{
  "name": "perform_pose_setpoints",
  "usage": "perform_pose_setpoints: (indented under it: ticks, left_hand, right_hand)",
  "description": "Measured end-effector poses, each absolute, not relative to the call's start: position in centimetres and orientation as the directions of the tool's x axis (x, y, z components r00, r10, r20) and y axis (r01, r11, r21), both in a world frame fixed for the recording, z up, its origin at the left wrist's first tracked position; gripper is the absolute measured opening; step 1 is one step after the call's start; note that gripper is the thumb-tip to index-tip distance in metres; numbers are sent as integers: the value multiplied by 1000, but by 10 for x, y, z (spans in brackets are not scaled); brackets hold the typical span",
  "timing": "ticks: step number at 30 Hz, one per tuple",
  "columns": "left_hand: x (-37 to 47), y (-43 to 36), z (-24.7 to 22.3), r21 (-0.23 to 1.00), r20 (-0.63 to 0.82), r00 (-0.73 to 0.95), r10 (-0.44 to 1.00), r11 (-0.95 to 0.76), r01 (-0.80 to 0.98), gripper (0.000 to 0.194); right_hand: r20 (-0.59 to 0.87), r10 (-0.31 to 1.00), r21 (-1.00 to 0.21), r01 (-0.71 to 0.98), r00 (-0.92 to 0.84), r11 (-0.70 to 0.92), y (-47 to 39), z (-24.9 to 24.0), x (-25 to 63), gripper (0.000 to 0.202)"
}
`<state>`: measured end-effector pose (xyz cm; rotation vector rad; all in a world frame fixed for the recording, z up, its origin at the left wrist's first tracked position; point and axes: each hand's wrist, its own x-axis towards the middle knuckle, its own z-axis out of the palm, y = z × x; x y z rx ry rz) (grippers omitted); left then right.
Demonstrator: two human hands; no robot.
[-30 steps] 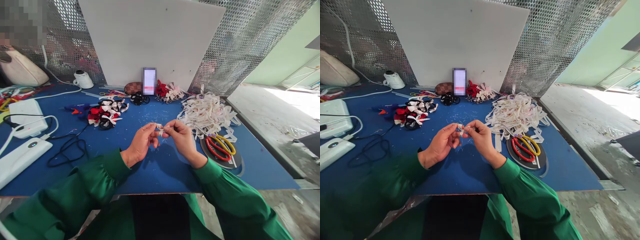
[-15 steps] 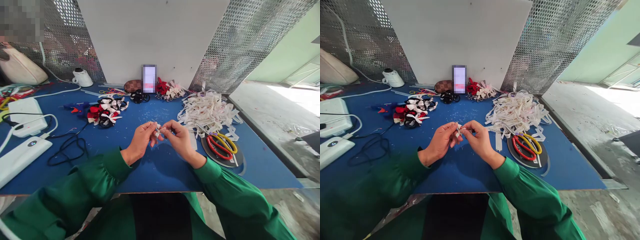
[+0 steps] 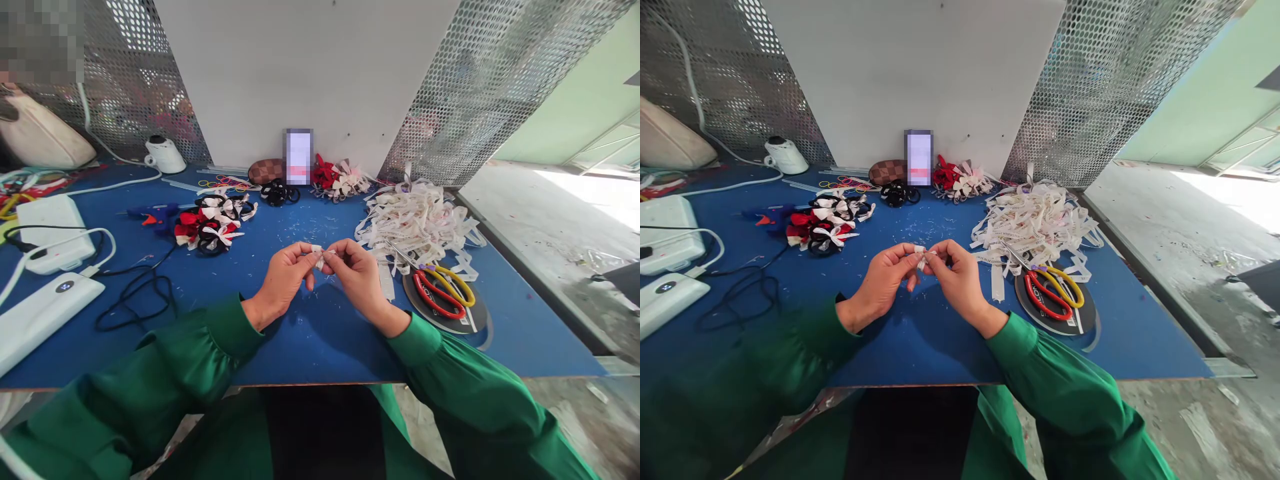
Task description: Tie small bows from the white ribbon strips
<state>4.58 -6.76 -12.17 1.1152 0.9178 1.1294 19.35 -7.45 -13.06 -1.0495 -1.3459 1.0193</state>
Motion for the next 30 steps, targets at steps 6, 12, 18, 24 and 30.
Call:
perform_pose_setpoints:
  ticks: [6, 12, 18, 24, 30]
  left_hand:
    - [43, -65, -122, 972, -16, 241, 971, 71, -223, 19]
    - [40, -61, -125, 929, -98, 258, 961, 182, -323, 22]
    - [42, -61, -126, 884, -155, 277, 948, 258, -390, 24]
    - [42, -62, -127, 867, -172, 324, 930, 299, -398, 22]
    - [44, -63, -124, 828, -198, 339, 920, 342, -444, 21]
  right_hand:
    - [167, 986, -980, -109, -14, 165, -72, -127, 194, 16]
    - [53, 995, -985, -170, -88, 38, -68, -126, 198, 17]
    - [113, 993, -977, -178, 42, 119, -70, -128, 194, 14]
    - [-11, 1000, -940, -340, 12, -6, -66, -130, 198, 21]
    - [-83, 994, -889, -446, -66, -104, -67, -130, 200, 22]
